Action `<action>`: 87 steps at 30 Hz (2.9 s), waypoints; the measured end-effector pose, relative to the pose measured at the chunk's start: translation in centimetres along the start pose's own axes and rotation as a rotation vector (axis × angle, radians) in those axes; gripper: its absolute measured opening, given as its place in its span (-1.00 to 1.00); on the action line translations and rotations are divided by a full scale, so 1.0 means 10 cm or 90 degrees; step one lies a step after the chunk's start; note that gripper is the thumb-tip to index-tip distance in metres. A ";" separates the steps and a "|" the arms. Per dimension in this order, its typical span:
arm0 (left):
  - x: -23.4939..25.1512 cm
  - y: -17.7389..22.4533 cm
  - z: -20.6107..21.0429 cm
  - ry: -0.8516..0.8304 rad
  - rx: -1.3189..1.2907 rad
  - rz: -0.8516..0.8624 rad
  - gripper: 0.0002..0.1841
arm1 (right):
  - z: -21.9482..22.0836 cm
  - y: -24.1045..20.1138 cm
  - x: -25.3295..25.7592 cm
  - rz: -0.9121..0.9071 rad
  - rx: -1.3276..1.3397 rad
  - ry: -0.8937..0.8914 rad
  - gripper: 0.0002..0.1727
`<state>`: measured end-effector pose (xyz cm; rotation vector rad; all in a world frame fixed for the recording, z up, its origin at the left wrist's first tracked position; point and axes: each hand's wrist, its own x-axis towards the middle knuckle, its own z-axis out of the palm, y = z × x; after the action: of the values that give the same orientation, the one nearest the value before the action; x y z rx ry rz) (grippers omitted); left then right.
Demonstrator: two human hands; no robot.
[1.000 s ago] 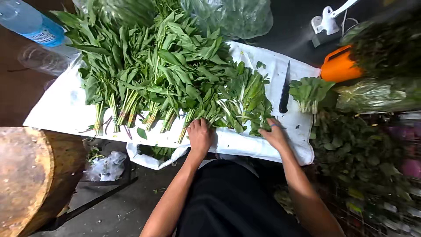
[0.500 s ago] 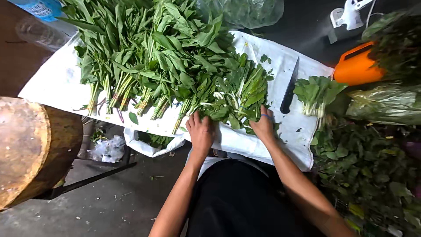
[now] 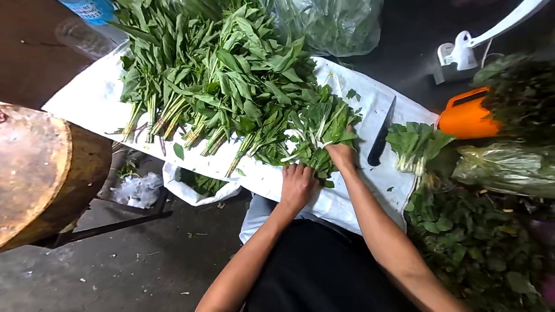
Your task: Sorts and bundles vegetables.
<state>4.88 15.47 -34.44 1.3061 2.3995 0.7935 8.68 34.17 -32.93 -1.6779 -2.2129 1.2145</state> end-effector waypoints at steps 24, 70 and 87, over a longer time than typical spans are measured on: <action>0.39 -0.78 -0.71 0.063 0.101 -0.219 -0.76 | -0.96 0.79 -0.07 -0.070 0.754 -0.297 -0.55; 0.18 -0.81 -3.22 0.208 0.188 -0.208 -0.50 | 0.00 0.20 -0.38 -0.020 -0.088 -0.005 0.37; 0.66 -0.16 0.30 0.109 0.027 -0.305 -0.08 | -0.02 0.01 0.12 -0.134 -0.021 -0.089 -0.02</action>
<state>1.66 21.26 -37.79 0.6444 2.7144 0.7350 8.42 35.36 -33.33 -1.3646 -2.4301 1.2826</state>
